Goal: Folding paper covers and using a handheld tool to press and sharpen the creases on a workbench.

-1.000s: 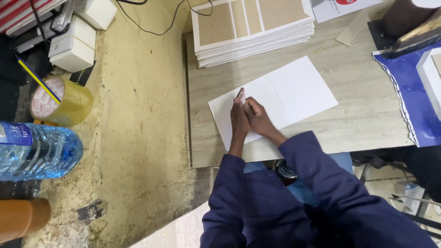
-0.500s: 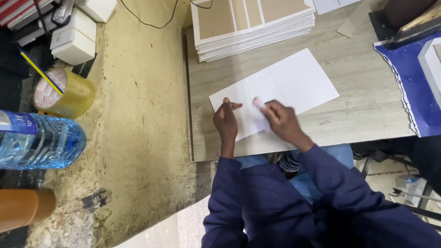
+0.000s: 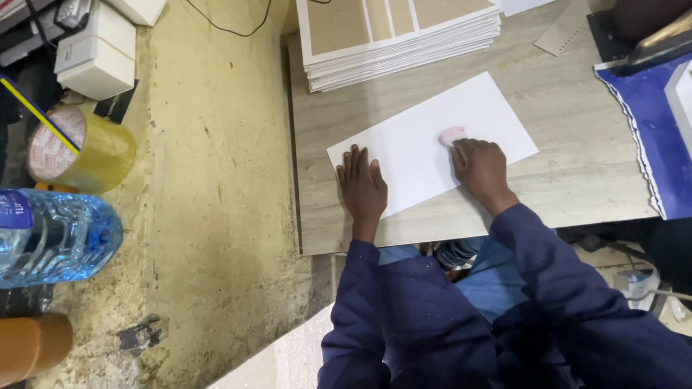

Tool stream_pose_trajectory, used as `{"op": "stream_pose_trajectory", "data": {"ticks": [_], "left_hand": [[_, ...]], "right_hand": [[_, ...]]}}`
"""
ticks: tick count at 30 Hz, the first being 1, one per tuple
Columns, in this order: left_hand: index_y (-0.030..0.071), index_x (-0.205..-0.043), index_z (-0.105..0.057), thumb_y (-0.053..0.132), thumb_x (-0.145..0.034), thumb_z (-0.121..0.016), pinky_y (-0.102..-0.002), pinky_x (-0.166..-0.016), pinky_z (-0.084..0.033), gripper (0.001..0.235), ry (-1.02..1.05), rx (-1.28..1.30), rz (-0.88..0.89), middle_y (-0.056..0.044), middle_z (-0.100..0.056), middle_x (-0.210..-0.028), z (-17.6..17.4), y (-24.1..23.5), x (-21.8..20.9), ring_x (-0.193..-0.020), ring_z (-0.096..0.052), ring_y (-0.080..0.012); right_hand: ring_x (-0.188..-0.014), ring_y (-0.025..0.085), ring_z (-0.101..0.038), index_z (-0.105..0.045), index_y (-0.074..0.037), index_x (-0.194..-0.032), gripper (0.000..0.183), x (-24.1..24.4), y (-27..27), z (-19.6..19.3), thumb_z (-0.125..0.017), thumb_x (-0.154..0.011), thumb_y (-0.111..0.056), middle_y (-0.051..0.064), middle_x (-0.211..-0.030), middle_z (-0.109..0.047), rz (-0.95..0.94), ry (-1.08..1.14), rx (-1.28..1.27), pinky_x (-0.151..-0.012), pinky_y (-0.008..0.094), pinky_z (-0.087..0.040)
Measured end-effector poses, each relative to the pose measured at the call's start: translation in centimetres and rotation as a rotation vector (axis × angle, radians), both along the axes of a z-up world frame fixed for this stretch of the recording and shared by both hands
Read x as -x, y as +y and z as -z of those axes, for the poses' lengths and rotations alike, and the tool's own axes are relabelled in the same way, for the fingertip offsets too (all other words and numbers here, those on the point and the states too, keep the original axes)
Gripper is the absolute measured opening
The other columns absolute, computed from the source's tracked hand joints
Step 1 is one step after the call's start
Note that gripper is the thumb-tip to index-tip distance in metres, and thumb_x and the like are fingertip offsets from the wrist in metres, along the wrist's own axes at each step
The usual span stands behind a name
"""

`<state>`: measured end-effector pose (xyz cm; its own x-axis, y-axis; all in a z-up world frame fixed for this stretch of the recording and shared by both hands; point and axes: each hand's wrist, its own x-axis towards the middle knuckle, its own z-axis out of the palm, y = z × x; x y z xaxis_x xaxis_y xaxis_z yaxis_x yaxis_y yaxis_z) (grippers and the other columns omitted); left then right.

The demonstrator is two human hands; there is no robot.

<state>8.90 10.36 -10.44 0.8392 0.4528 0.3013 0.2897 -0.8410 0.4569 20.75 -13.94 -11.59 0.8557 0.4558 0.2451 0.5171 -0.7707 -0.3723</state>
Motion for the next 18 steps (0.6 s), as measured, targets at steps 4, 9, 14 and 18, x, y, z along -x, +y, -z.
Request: {"op": "stream_pose_trajectory", "data": {"ticks": [4,9,14,18], "left_hand": [[0.012,-0.151,-0.062,0.045,-0.119,-0.031,-0.054,-0.134,-0.019,0.056,-0.007,0.110,-0.015,-0.015,-0.053,-0.166,1.2,0.6,-0.9,-0.159,-0.041,-0.0345],[0.015,-0.150,-0.063,0.049,-0.118,-0.036,-0.052,-0.134,-0.018,0.054,-0.022,0.065,-0.001,-0.013,-0.054,-0.166,1.7,0.7,-0.1,-0.159,-0.042,-0.0328],[0.015,-0.151,-0.062,0.046,-0.117,-0.039,-0.052,-0.134,-0.017,0.052,-0.019,0.026,-0.001,-0.013,-0.052,-0.166,1.6,0.6,-0.7,-0.160,-0.041,-0.0331],[0.013,-0.152,-0.060,0.041,-0.116,-0.041,-0.053,-0.134,-0.015,0.049,0.020,-0.049,-0.016,-0.014,-0.051,-0.168,2.2,0.1,-0.5,-0.160,-0.040,-0.0341]], "right_hand": [[-0.086,0.044,-0.074,-0.079,-0.010,-0.118,0.029,5.4,5.3,0.4,-0.057,-0.107,-0.025,0.020,-0.089,-0.076,-0.326,0.121,-0.118,-0.079,0.057,-0.057],[-0.086,0.034,-0.076,-0.080,-0.018,-0.122,0.029,3.3,3.2,-0.7,-0.057,-0.111,-0.032,0.010,-0.089,-0.077,-0.189,0.002,0.020,-0.080,0.047,-0.055],[-0.092,0.030,-0.078,-0.078,-0.020,-0.129,0.031,5.7,1.6,-4.1,-0.055,-0.109,-0.028,0.008,-0.095,-0.079,-0.223,0.042,0.169,-0.086,0.044,-0.056],[-0.098,0.031,-0.080,-0.076,-0.028,-0.137,0.036,6.5,0.1,-5.3,-0.061,-0.105,-0.023,0.009,-0.102,-0.082,-0.270,0.127,0.310,-0.091,0.045,-0.057]]}}
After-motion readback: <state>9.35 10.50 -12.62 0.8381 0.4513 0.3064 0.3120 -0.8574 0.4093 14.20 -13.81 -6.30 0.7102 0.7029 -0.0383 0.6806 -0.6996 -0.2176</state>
